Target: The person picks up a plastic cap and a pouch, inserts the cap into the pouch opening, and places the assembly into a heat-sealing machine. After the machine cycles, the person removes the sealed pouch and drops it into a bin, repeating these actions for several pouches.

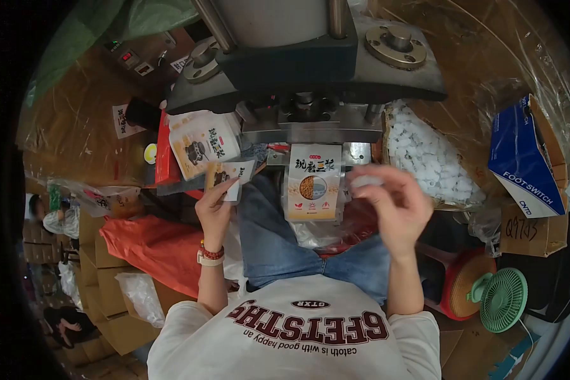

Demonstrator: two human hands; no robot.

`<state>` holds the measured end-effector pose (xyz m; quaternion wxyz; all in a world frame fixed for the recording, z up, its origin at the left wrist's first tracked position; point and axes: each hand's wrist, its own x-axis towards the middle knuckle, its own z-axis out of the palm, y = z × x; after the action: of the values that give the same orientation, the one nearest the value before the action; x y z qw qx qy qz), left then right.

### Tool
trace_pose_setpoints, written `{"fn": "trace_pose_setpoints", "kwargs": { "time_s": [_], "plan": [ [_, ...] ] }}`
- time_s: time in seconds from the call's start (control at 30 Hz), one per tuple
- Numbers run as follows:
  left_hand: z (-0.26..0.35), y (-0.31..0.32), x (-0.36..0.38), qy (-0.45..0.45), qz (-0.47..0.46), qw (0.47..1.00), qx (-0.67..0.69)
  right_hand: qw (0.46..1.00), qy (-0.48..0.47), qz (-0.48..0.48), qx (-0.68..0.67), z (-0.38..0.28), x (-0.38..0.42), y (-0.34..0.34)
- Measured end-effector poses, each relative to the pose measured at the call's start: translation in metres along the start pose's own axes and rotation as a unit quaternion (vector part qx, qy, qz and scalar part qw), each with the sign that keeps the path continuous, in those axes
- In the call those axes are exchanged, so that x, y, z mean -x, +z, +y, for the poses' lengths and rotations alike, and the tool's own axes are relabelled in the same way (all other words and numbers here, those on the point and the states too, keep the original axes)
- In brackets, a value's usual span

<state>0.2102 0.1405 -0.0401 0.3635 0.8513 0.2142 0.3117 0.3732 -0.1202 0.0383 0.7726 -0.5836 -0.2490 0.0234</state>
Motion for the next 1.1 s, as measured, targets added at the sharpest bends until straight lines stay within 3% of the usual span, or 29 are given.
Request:
{"fn": "trace_pose_setpoints", "kwargs": {
  "time_s": [0.07, 0.13, 0.23, 0.37, 0.43, 0.47, 0.5, 0.57, 0.6, 0.63, 0.67, 0.7, 0.77, 0.83, 0.93, 0.97, 1.0, 1.03, 1.1],
  "plan": [
    [0.030, 0.009, 0.000, 0.101, 0.011, 0.995, 0.008, 0.990, -0.097, -0.073, 0.068, 0.011, 0.014, 0.024],
    [0.053, 0.014, 0.003, 0.146, -0.004, 0.989, 0.023, 0.936, -0.250, -0.136, 0.206, 0.018, 0.010, 0.045],
    [0.076, 0.013, 0.003, 0.219, -0.057, 0.974, 0.011, 0.901, -0.303, -0.206, 0.232, 0.017, 0.011, 0.052],
    [0.077, 0.022, 0.003, 0.207, -0.123, 0.961, 0.134, 0.935, -0.212, -0.246, 0.142, 0.016, 0.010, 0.034],
    [0.066, 0.047, 0.007, 0.035, -0.199, 0.955, 0.219, 0.941, -0.168, -0.197, 0.220, 0.019, 0.007, 0.032],
    [0.067, 0.054, 0.004, -0.113, -0.254, 0.936, 0.217, 0.937, -0.124, -0.146, 0.292, 0.022, 0.004, 0.031],
    [0.062, 0.064, 0.000, -0.112, -0.253, 0.936, 0.217, 0.945, -0.106, -0.120, 0.286, 0.025, 0.000, 0.022],
    [0.048, 0.090, -0.011, -0.253, -0.255, 0.860, 0.362, 0.946, -0.078, -0.030, 0.312, 0.021, -0.008, -0.002],
    [0.057, 0.094, -0.021, -0.286, -0.224, 0.824, 0.436, 0.930, -0.069, -0.003, 0.362, 0.016, -0.014, -0.014],
    [0.053, 0.100, -0.030, -0.287, -0.222, 0.823, 0.436, 0.910, -0.059, 0.025, 0.410, 0.013, -0.021, -0.025],
    [0.047, 0.107, -0.038, -0.298, -0.217, 0.807, 0.461, 0.857, -0.115, 0.028, 0.501, 0.018, -0.032, -0.034],
    [0.043, 0.111, -0.044, -0.309, -0.211, 0.791, 0.484, 0.858, -0.116, 0.027, 0.500, 0.032, -0.036, -0.045],
    [0.051, 0.110, -0.048, -0.319, -0.194, 0.784, 0.496, 0.782, -0.085, -0.031, 0.617, 0.069, -0.038, -0.064],
    [0.046, 0.114, -0.049, -0.331, -0.199, 0.780, 0.493, 0.788, -0.062, -0.030, 0.611, 0.076, -0.037, -0.067],
    [0.034, 0.102, -0.051, -0.238, -0.243, 0.852, 0.398, 0.807, -0.047, -0.045, 0.587, 0.073, -0.037, -0.065],
    [0.026, 0.086, -0.057, -0.237, -0.217, 0.920, 0.225, 0.815, -0.020, -0.054, 0.577, 0.070, -0.036, -0.068],
    [0.017, 0.069, -0.060, -0.123, -0.092, 0.987, 0.047, 0.821, 0.008, -0.060, 0.568, 0.069, -0.037, -0.072],
    [0.008, 0.052, -0.059, -0.004, 0.035, 0.990, -0.134, 0.830, 0.010, -0.050, 0.555, 0.069, -0.035, -0.075],
    [-0.001, 0.021, -0.051, 0.032, 0.052, 0.886, -0.459, 0.833, 0.006, -0.050, 0.551, 0.070, -0.035, -0.077]
  ]
}}
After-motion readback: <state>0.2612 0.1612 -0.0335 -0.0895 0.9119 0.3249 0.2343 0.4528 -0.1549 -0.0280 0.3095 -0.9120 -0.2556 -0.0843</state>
